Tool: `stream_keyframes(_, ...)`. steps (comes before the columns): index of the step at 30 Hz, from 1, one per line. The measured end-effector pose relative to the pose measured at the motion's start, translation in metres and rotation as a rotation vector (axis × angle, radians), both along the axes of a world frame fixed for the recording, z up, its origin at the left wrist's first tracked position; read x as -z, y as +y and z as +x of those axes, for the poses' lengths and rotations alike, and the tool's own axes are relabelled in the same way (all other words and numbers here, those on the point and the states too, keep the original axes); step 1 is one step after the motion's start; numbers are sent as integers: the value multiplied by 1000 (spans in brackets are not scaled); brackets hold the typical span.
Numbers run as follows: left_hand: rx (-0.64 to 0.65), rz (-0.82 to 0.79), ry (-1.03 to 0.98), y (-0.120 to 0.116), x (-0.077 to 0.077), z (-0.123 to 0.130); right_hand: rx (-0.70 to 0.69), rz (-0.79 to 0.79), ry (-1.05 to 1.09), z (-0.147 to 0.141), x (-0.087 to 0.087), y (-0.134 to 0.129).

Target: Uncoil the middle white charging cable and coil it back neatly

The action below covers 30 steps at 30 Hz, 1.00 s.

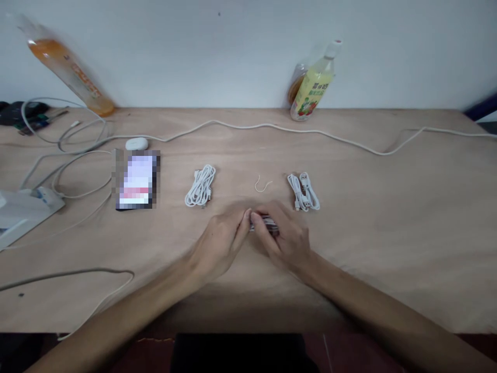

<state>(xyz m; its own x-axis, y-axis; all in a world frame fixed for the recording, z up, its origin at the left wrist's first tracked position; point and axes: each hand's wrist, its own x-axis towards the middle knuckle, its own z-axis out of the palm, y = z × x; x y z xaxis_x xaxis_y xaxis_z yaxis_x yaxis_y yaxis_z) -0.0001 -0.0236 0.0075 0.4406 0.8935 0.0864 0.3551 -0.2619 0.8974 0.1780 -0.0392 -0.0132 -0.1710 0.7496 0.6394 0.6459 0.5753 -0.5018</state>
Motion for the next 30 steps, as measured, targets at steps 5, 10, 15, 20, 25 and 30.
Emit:
stream_keyframes(5, 26, -139, -57, 0, -2, 3, 27, 288, -249, 5, -5, 4)
stream_keyframes(10, 62, -272, -126, 0, -5, 6, 28, 315, -306, 9, -6, 8)
stream_keyframes(15, 32, -65, -40, -1, -6, 4, 21, 135, -118, 6, 2, 6)
stream_keyframes(20, 65, 11, 39, -3, -1, 1, -1, -128, 80, 3, 3, 5)
stream_keyframes(25, 83, -41, 10, -1, 1, 2, -43, -125, 19, 4, 3, 5)
stream_keyframes(30, 51, -291, -116, -4, -3, 4, -20, 172, -243, 9, -3, 8)
